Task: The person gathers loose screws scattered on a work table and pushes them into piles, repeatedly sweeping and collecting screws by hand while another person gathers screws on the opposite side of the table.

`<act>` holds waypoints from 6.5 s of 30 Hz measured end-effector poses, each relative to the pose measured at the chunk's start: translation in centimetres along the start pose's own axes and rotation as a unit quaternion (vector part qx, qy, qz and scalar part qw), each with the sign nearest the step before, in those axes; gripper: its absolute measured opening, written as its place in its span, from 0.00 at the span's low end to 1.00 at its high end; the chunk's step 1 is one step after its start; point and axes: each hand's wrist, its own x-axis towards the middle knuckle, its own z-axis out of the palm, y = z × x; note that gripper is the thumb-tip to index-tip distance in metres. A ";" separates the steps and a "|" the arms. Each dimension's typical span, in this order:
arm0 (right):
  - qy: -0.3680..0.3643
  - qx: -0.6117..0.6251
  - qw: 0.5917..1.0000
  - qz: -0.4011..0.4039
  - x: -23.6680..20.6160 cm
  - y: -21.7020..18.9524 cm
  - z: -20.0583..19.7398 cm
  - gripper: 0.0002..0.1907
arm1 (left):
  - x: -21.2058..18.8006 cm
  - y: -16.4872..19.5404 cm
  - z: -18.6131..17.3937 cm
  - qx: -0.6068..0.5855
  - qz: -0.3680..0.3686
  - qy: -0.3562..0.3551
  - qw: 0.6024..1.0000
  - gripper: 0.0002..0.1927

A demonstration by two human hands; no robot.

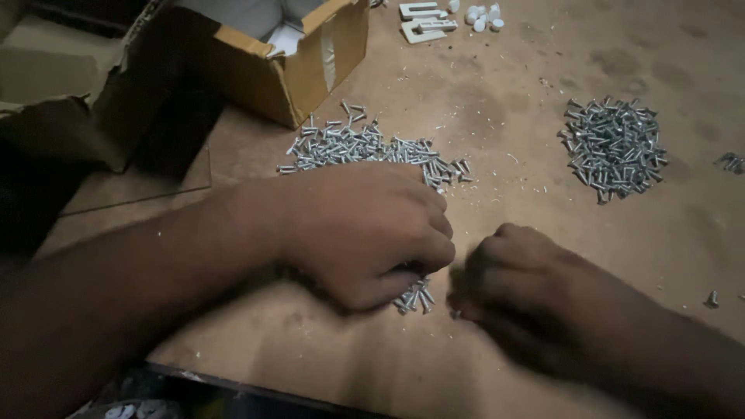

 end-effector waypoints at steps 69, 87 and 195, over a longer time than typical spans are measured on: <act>-0.049 -0.082 0.995 -0.026 -2.4 -1.9 -2.7 0.16 | -0.6 -2.2 1.1 0.142 -0.070 0.185 0.970 0.09; 0.155 -0.103 0.856 0.482 -19.3 2.8 -9.7 0.22 | -1.8 -6.5 7.4 0.052 -0.113 0.259 0.958 0.12; 0.231 -0.064 0.833 0.498 -2.3 1.8 -4.1 0.14 | -0.8 -2.1 1.2 -0.057 -0.037 0.076 0.995 0.13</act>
